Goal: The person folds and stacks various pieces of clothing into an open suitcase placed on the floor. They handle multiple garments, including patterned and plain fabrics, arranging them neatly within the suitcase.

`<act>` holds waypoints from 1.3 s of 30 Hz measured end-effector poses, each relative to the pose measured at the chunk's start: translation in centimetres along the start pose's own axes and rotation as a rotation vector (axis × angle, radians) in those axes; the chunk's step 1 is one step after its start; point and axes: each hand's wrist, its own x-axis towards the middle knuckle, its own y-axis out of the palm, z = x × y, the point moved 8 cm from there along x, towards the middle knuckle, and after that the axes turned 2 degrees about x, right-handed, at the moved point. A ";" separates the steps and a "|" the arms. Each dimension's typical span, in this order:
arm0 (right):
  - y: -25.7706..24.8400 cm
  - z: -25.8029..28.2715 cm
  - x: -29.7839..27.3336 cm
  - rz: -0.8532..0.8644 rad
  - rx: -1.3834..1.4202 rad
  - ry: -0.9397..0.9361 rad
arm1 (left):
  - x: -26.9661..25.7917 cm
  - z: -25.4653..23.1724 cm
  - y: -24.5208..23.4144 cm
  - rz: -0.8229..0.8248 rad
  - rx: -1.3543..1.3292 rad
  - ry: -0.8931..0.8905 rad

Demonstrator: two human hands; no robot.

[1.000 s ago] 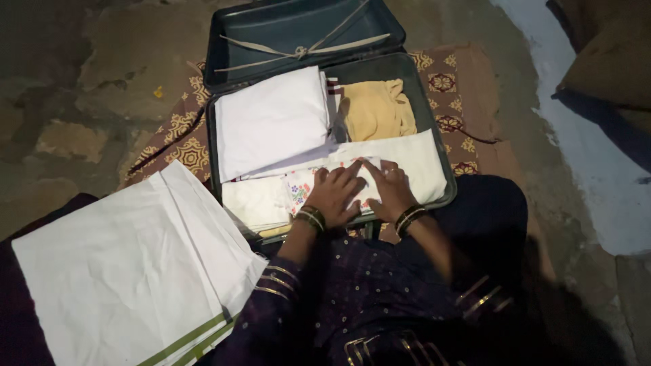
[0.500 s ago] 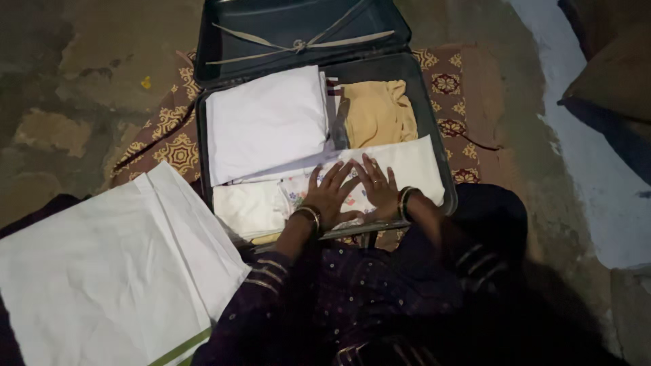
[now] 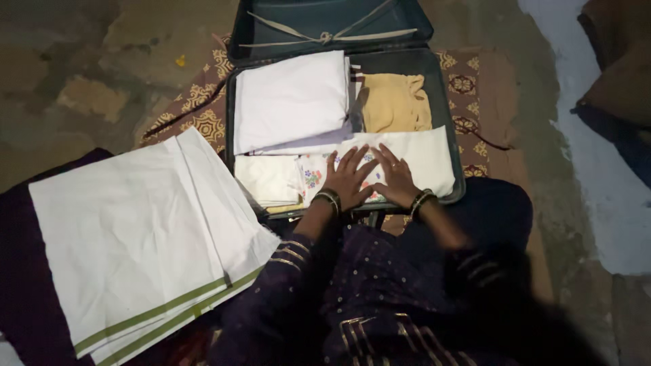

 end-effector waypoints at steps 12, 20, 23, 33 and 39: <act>-3.3 0.2 -2.5 -0.053 0.635 0.351 | -2.7 1.5 -3.4 -0.402 -0.116 -0.265; -2.7 1.2 -2.0 0.029 0.814 0.108 | -4.3 1.3 -5.7 -0.610 -0.158 -0.285; -3.7 0.8 -2.2 0.030 0.861 0.138 | -4.0 1.7 -6.5 -0.604 -0.178 -0.371; -3.2 1.7 -1.6 0.171 1.435 0.210 | -3.1 1.1 -8.5 -0.462 -0.047 -0.470; -2.7 2.7 -2.1 0.223 1.402 0.436 | -2.6 1.4 -6.8 -0.356 -0.003 -0.393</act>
